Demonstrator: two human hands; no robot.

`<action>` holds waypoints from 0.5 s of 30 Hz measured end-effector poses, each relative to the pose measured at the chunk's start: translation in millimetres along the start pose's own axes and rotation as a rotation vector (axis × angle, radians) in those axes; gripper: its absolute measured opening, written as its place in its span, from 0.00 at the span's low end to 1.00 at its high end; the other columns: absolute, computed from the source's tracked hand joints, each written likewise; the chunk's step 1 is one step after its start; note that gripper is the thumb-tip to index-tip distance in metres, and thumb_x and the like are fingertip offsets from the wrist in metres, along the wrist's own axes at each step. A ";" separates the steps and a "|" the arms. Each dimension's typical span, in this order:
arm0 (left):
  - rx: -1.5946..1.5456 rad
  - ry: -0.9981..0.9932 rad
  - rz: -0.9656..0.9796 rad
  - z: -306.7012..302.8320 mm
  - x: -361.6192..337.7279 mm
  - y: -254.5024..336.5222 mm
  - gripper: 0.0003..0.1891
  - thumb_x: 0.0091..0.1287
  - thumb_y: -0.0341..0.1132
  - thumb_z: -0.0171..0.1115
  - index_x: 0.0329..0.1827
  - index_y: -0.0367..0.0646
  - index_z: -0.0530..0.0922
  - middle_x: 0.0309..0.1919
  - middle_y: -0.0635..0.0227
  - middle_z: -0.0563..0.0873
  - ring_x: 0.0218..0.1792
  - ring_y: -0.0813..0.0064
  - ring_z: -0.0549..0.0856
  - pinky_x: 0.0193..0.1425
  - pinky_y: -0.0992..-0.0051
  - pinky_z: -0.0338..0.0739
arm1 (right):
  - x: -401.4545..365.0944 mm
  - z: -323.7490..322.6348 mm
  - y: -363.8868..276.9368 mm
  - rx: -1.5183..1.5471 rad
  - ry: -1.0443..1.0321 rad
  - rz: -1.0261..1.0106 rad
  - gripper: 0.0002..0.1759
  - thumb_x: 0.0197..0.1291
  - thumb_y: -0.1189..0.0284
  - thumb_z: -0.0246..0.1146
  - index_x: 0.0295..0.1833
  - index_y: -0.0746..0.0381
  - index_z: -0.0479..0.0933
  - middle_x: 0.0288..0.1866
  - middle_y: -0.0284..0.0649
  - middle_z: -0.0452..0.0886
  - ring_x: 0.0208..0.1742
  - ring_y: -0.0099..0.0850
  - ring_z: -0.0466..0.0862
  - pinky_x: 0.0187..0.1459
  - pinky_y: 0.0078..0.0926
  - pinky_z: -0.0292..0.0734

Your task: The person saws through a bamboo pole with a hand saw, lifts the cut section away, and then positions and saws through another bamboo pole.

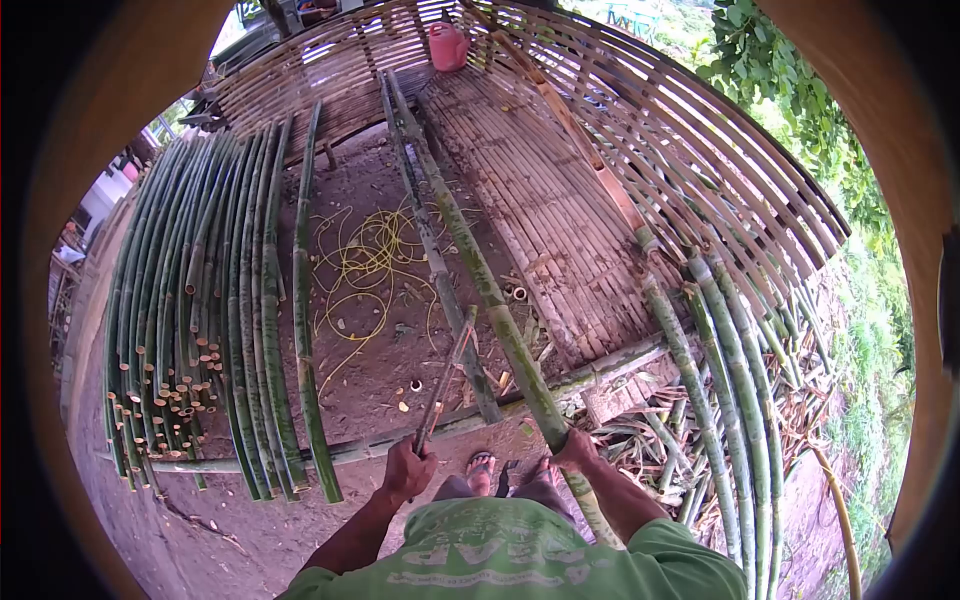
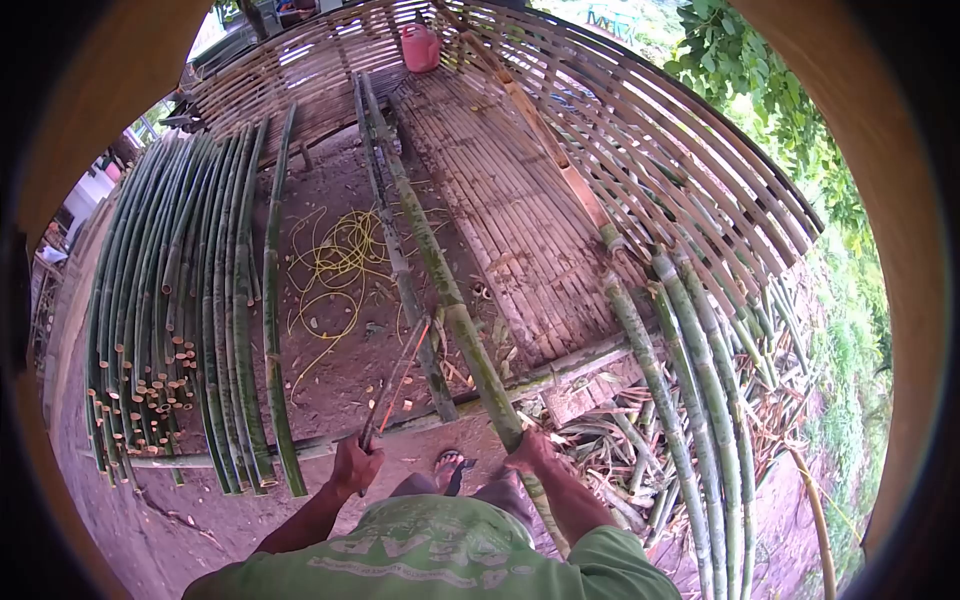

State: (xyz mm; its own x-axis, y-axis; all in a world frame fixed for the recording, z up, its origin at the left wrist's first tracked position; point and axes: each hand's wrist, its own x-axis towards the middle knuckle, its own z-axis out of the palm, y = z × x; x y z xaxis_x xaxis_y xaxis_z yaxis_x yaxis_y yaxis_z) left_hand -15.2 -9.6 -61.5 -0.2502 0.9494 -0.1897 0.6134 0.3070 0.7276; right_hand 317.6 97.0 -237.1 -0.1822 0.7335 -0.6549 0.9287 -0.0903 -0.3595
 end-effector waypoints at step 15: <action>-0.018 -0.307 0.091 -26.5 25.9 -1.5 0.24 0.53 0.47 0.76 0.26 0.39 0.70 0.15 0.69 0.71 0.18 0.78 0.68 0.23 0.71 0.66 | -11.0 34.2 -48.7 0.132 0.009 0.074 0.34 0.34 0.60 0.72 0.46 0.72 0.74 0.37 0.55 0.83 0.41 0.49 0.85 0.44 0.41 0.81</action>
State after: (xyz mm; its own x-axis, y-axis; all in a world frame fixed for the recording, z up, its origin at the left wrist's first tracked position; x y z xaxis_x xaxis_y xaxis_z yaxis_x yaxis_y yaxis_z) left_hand -42.5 12.8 -50.0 0.0450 0.9492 -0.3114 0.6091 0.2210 0.7617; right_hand 263.4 70.3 -235.1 -0.1117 0.7274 -0.6771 0.8890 -0.2314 -0.3952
